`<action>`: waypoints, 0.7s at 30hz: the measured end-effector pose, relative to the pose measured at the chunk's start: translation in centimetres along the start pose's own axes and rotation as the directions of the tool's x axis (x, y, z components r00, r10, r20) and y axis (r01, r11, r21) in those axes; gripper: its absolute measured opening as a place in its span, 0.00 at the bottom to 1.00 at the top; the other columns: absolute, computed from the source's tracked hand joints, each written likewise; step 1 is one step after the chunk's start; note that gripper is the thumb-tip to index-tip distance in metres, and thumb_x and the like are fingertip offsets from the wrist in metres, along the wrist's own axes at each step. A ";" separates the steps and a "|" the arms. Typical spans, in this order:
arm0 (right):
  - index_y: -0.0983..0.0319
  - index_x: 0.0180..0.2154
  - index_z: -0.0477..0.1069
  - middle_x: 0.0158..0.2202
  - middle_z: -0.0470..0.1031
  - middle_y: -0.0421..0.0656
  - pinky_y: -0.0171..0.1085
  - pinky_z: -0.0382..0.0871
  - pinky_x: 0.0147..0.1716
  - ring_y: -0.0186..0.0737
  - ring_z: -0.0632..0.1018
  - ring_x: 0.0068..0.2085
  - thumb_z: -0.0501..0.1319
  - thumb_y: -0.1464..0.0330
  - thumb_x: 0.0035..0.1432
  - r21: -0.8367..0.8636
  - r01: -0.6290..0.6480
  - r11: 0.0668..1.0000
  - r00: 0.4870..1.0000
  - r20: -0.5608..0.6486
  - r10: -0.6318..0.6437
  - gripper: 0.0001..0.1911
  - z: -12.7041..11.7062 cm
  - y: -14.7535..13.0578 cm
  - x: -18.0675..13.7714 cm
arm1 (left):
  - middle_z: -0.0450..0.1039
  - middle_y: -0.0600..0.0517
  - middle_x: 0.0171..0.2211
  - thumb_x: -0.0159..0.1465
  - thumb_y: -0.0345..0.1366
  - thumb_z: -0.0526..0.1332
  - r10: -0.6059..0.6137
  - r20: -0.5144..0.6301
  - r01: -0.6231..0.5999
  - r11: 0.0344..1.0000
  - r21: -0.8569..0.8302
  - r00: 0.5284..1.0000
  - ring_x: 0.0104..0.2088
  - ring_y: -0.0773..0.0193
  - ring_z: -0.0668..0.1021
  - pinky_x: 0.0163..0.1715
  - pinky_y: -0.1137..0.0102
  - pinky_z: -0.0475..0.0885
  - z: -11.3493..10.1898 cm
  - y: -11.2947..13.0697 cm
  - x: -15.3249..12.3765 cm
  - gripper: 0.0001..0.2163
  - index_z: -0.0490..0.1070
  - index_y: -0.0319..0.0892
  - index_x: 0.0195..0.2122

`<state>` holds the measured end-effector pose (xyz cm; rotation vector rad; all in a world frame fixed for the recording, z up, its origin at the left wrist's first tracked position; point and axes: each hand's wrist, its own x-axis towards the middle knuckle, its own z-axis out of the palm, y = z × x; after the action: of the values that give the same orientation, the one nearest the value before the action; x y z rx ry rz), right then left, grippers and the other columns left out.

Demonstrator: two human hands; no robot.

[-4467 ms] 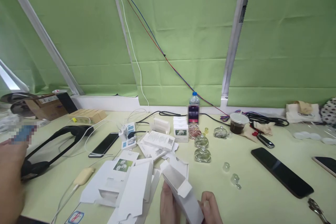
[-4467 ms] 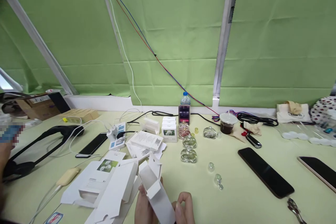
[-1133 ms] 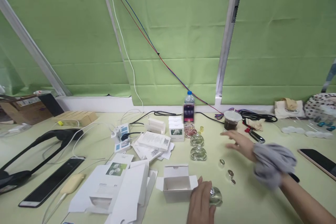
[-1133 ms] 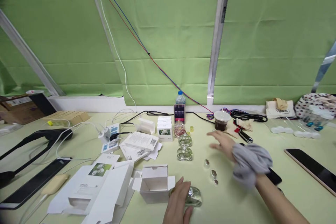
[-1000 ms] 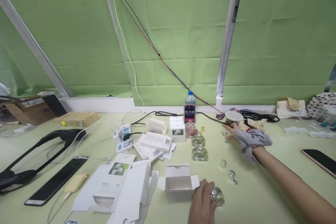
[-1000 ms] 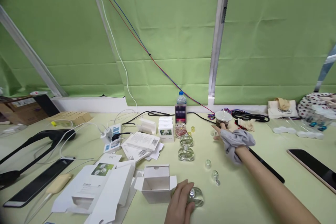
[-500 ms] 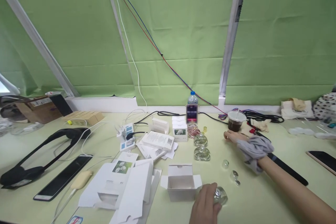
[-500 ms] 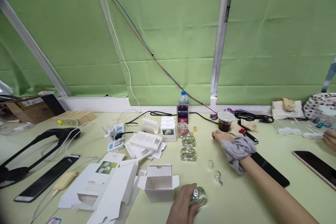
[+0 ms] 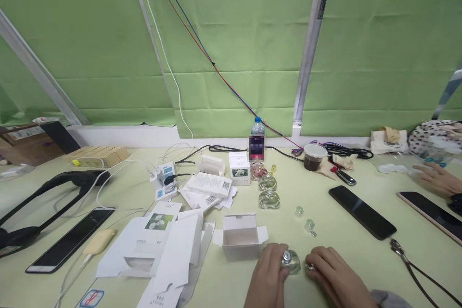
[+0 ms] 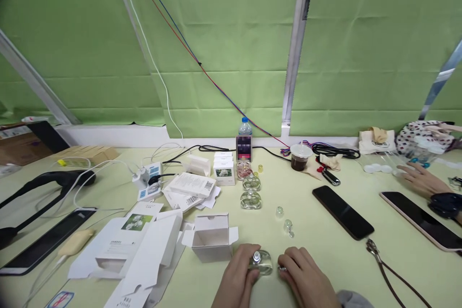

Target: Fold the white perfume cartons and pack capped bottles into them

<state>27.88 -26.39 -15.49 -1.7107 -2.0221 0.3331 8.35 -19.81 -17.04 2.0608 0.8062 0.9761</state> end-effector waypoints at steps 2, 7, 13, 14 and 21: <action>0.52 0.39 0.70 0.38 0.76 0.41 0.40 0.74 0.37 0.44 0.76 0.39 0.53 0.68 0.64 -0.083 -0.001 0.997 0.999 -0.047 -0.003 0.08 1.3 0.6 -0.1 | 0.72 0.47 0.46 0.61 0.23 0.53 0.001 0.003 -0.001 1.000 -0.021 1.000 0.46 0.58 0.74 0.48 0.65 0.69 -0.2 0.1 0.0 0.19 0.66 0.44 0.52; 0.55 0.38 0.71 0.43 0.75 0.44 0.40 0.75 0.39 0.46 0.75 0.43 0.57 0.70 0.61 -0.219 0.101 0.971 0.975 -0.173 -0.140 0.05 2.3 1.4 0.1 | 0.72 0.48 0.45 0.61 0.23 0.54 -0.006 0.043 0.009 0.998 -0.066 0.999 0.45 0.59 0.74 0.47 0.67 0.69 -0.9 0.4 0.2 0.18 0.67 0.44 0.51; 0.57 0.42 0.71 0.48 0.73 0.48 0.43 0.74 0.44 0.47 0.73 0.49 0.56 0.67 0.63 -0.142 0.140 0.980 0.888 -0.420 -0.187 0.08 1.6 0.9 -0.1 | 0.70 0.47 0.48 0.61 0.22 0.54 -0.042 0.135 0.052 0.996 -0.074 0.990 0.49 0.59 0.72 0.49 0.66 0.68 -1.8 1.2 0.5 0.20 0.65 0.44 0.53; 0.57 0.44 0.70 0.47 0.74 0.47 0.41 0.74 0.44 0.45 0.74 0.48 0.55 0.67 0.64 -0.096 0.130 0.987 0.881 -0.445 -0.159 0.09 1.2 0.6 0.0 | 0.70 0.47 0.49 0.60 0.21 0.55 -0.054 0.146 0.066 0.995 -0.075 0.988 0.49 0.58 0.72 0.49 0.66 0.68 -1.9 1.3 0.5 0.21 0.64 0.45 0.53; 0.57 0.43 0.70 0.40 0.77 0.42 0.26 0.74 0.40 0.35 0.80 0.40 0.56 0.69 0.65 0.237 0.132 0.962 0.926 -0.376 -0.035 0.06 -1.0 -3.2 1.7 | 0.71 0.48 0.48 0.58 0.19 0.54 -0.075 0.177 0.093 0.991 -0.094 0.981 0.47 0.58 0.74 0.48 0.66 0.69 -1.8 1.3 0.3 0.26 0.63 0.47 0.56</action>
<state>25.44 -25.45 -12.77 -1.3997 -1.6883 0.2153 7.34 -19.71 -15.08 1.9762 0.7305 0.7641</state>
